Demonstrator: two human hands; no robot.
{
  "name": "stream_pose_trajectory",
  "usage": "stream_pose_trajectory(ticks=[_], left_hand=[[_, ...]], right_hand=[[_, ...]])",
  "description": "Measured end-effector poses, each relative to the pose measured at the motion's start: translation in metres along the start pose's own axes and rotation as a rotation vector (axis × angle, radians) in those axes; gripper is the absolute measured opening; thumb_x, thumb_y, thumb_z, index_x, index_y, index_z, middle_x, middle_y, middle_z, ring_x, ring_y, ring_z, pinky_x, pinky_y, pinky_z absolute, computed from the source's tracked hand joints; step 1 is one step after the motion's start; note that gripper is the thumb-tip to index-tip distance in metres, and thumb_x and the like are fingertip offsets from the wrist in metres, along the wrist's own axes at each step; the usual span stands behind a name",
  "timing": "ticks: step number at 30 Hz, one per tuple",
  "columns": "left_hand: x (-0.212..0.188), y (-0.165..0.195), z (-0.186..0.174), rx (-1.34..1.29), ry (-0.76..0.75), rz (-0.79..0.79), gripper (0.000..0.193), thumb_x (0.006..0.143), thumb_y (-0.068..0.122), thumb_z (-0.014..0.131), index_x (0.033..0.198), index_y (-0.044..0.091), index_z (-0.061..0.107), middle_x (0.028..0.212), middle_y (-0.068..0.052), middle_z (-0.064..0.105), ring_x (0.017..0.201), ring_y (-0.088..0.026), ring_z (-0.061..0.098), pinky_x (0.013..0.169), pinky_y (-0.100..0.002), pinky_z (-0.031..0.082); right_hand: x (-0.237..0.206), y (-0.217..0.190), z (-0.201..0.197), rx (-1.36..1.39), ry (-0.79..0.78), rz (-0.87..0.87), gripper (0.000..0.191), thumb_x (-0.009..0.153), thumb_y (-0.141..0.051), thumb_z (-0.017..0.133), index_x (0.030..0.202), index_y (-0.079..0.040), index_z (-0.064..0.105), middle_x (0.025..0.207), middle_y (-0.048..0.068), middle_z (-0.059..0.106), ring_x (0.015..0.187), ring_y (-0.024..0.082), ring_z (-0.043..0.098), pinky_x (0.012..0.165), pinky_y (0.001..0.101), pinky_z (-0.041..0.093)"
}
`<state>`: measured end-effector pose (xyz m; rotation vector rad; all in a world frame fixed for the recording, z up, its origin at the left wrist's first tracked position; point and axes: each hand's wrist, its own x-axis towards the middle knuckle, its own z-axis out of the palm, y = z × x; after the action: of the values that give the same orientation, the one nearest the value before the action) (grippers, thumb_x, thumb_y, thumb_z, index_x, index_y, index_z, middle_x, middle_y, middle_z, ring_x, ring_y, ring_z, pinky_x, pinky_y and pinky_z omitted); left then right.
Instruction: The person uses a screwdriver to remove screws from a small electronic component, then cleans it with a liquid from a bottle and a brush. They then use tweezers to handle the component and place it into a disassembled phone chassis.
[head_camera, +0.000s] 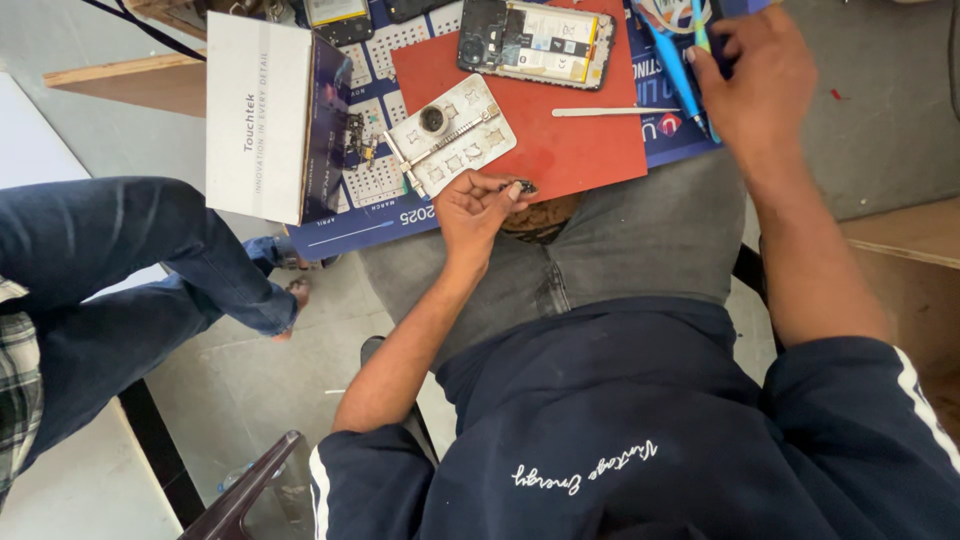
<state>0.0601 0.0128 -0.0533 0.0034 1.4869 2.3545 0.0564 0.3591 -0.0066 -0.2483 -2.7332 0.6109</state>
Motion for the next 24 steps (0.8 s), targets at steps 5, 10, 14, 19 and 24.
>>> stream_pose_trajectory(ticks=[5, 10, 14, 19, 24], left_hand=[[-0.003, 0.003, 0.001, -0.095, 0.043, -0.083, 0.008, 0.099, -0.001, 0.068, 0.097, -0.003, 0.061, 0.1, -0.019, 0.076, 0.093, -0.024, 0.078, 0.078, -0.033, 0.065], [-0.002, 0.006, 0.002, -0.126, 0.083, -0.101, 0.01, 0.099, 0.004, 0.07, 0.094, -0.002, 0.065, 0.097, -0.017, 0.077, 0.087, -0.021, 0.077, 0.076, -0.032, 0.065], [-0.002, 0.006, 0.003, 0.014, 0.105, -0.066, 0.01, 0.097, 0.006, 0.072, 0.095, -0.005, 0.072, 0.092, -0.017, 0.078, 0.085, -0.02, 0.078, 0.069, -0.026, 0.061], [-0.004, 0.005, 0.002, -0.012, 0.111, -0.071, 0.011, 0.098, 0.005, 0.073, 0.095, -0.005, 0.073, 0.091, -0.017, 0.077, 0.085, -0.02, 0.078, 0.072, -0.027, 0.063], [-0.004, 0.008, 0.005, -0.058, 0.189, -0.029, 0.014, 0.098, 0.003, 0.071, 0.085, -0.002, 0.066, 0.096, -0.019, 0.077, 0.091, -0.026, 0.079, 0.072, -0.028, 0.063]], right_hand=[[-0.002, 0.002, 0.01, 0.01, 0.072, -0.079, 0.015, 0.093, -0.004, 0.073, 0.108, -0.005, 0.069, 0.098, 0.009, 0.067, 0.087, 0.026, 0.068, 0.076, 0.0393, 0.052], [0.0, -0.011, -0.002, 0.11, 0.054, -0.016, 0.022, 0.101, -0.002, 0.072, 0.123, -0.003, 0.07, 0.11, 0.014, 0.066, 0.09, 0.03, 0.067, 0.08, 0.0427, 0.052], [0.006, -0.015, -0.008, -0.175, 0.224, -0.323, 0.029, 0.089, 0.0, 0.074, 0.117, 0.003, 0.066, 0.117, 0.02, 0.063, 0.103, 0.041, 0.062, 0.083, 0.0433, 0.051], [0.013, 0.002, 0.001, -0.092, 0.239, -0.177, 0.023, 0.097, 0.003, 0.072, 0.119, -0.001, 0.068, 0.111, 0.02, 0.066, 0.103, 0.04, 0.063, 0.085, 0.0451, 0.051], [-0.016, -0.019, -0.006, 0.524, 0.101, -0.002, 0.017, 0.111, -0.002, 0.058, 0.125, 0.005, 0.064, 0.106, 0.015, 0.065, 0.095, 0.022, 0.063, 0.087, 0.0331, 0.051]])
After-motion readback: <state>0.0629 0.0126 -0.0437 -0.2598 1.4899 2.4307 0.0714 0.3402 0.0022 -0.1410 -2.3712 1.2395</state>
